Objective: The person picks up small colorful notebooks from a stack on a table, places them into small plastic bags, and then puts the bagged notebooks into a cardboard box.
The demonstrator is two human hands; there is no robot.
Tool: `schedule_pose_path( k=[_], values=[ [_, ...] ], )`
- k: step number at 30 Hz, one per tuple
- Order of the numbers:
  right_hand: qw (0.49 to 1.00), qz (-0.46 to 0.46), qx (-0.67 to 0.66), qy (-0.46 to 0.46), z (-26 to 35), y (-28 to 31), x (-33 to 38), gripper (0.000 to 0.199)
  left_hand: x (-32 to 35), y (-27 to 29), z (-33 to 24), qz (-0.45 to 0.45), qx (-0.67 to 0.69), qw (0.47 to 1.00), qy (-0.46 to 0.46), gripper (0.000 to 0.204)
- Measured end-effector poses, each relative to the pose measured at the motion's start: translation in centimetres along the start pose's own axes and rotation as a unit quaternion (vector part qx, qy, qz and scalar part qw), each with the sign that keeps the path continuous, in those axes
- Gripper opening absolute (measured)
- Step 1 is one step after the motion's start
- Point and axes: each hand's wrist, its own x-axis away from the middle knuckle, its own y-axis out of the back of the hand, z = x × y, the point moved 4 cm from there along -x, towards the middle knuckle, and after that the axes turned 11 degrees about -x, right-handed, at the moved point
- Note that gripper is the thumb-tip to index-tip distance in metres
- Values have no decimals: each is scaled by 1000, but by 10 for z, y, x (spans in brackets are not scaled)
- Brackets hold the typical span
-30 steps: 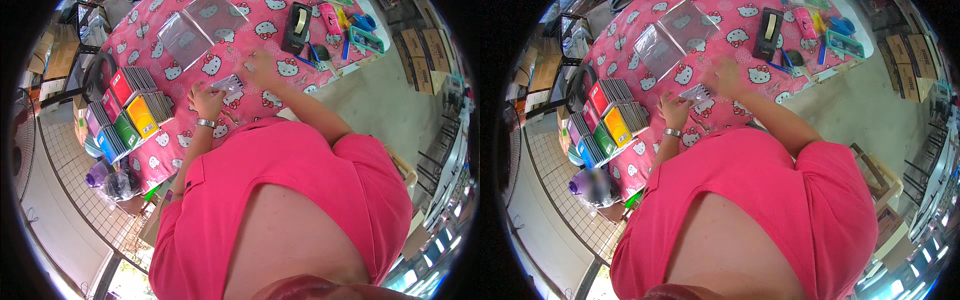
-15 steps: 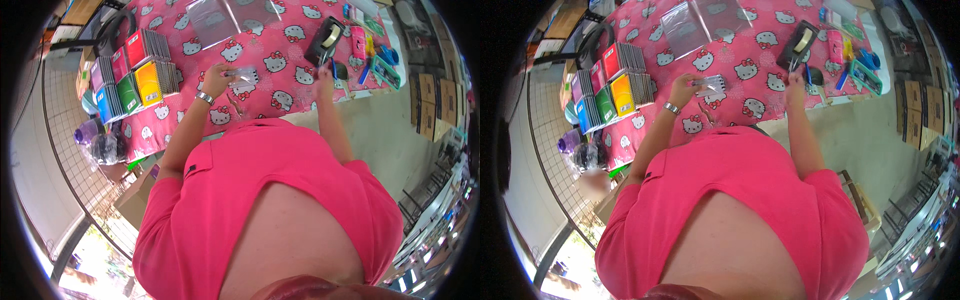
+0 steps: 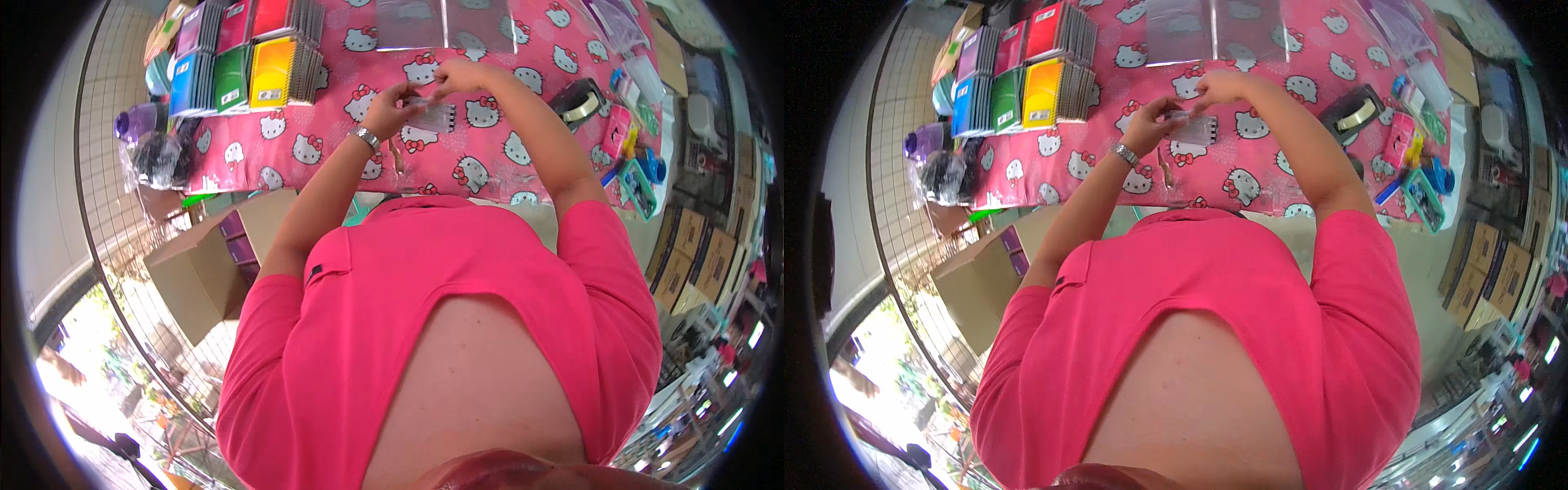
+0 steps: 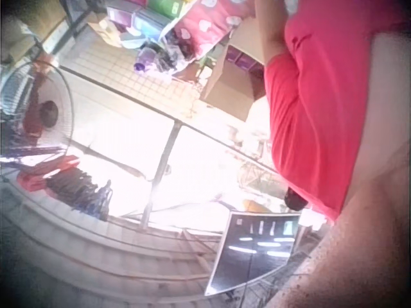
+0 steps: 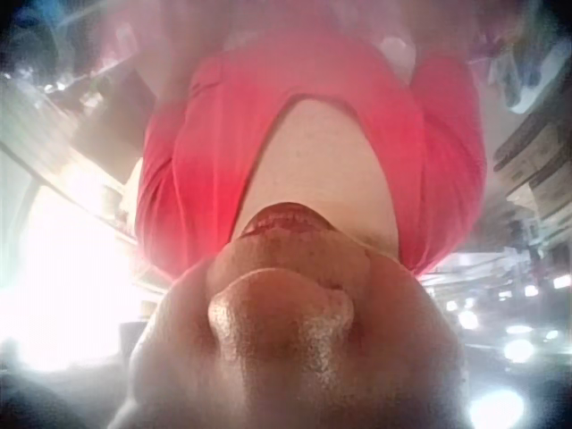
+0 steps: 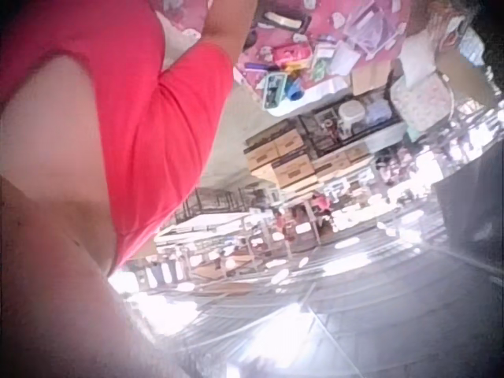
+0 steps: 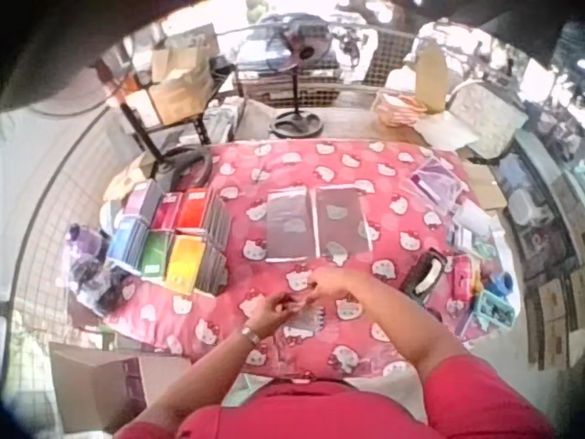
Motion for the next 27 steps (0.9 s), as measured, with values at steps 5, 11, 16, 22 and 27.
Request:
schedule_pose_path(
  k=[5, 11, 16, 22, 27],
  values=[
    [975, -121, -188, 7, -67, -67, 15, 35, 26, -10, -7, -100, -330, 909, -235, 46],
    [924, -330, -149, 123, 19, -104, 45, 50, 68, 4, -23, -196, -307, 925, -112, 63],
    [906, -195, -305, 220, 150, -65, 10, 49, 137, 87, -26, -413, 3, 907, 82, 88],
    [867, 12, -333, 371, 286, -41, 10, 32, 353, 181, -22, -686, 313, 656, 36, 49],
    [872, -76, -385, 292, 255, -28, -38, 23, 448, 203, 153, -733, 296, 573, 216, 62]
  ],
)
